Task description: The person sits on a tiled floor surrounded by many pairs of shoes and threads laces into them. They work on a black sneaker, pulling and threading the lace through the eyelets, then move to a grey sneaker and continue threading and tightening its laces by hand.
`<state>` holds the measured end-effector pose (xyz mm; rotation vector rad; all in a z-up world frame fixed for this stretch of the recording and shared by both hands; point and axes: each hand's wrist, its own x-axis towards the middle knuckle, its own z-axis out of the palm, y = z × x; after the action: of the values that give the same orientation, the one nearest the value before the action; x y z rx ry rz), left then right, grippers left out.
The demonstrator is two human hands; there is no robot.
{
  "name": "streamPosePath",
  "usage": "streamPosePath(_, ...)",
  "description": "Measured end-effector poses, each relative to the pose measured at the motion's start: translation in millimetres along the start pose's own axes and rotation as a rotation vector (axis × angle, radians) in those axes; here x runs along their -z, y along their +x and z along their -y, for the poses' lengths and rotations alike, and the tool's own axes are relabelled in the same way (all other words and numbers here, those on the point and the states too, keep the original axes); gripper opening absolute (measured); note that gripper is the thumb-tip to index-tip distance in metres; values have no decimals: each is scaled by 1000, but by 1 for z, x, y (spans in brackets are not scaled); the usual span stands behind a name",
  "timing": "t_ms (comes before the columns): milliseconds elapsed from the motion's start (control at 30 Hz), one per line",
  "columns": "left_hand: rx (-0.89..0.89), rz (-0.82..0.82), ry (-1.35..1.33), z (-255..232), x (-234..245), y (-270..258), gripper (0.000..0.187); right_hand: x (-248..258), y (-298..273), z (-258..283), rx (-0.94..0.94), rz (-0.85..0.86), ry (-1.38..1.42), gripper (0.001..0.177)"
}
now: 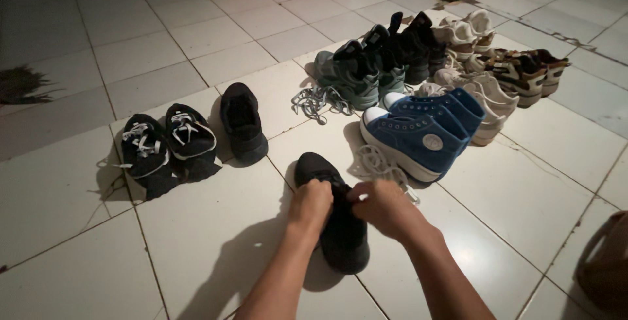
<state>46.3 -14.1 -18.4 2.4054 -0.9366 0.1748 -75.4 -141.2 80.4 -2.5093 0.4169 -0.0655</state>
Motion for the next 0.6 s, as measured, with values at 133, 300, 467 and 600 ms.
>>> streamPosePath(133, 78, 27, -168, -5, 4, -10, 15, -11, 4, -23, 28, -207, -35, 26)
streamPosePath(300, 325, 50, -390, -4, 20, -21, 64, -31, 4, -37, -270, 84, 72, 58)
streamPosePath(467, 616, 506, -487, -6, 12, -35, 30, -49, -26, -27, -384, 425, 187, 129)
streamPosePath(600, 550, 247, -380, -14, -16, -37, 28, -72, -37, -25, -106, 154, 1, 105)
